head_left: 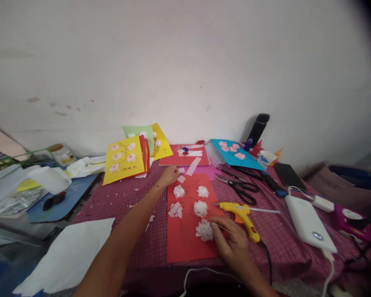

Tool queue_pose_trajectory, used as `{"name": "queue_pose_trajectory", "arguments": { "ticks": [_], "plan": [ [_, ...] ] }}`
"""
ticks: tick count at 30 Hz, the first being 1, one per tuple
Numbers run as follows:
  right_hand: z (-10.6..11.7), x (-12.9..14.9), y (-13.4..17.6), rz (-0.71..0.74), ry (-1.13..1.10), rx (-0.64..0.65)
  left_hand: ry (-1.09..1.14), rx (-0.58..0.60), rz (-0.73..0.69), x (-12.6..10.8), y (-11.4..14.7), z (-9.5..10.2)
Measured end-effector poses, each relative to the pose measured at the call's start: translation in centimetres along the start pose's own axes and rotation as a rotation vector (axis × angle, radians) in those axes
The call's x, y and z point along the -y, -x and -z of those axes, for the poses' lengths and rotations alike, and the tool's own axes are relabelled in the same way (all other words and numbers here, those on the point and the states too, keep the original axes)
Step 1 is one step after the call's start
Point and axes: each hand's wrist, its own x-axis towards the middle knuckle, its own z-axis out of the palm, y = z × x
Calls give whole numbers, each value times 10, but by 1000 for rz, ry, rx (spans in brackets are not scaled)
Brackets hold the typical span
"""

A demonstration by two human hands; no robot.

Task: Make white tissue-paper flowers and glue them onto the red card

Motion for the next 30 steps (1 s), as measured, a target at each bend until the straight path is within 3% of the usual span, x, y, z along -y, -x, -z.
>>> {"name": "queue_pose_trajectory", "arguments": {
  "ticks": [18, 22, 30],
  "plan": [
    [-1, 0, -1, 5, 4, 6, -37, 20, -35, -2, 2, -2],
    [0, 1, 0, -6, 3, 8, -9, 28, -105, 1, 3, -2],
    [1, 4, -2, -13, -17, 7, 64, 158, -289, 1, 5, 3]
  ]
}}
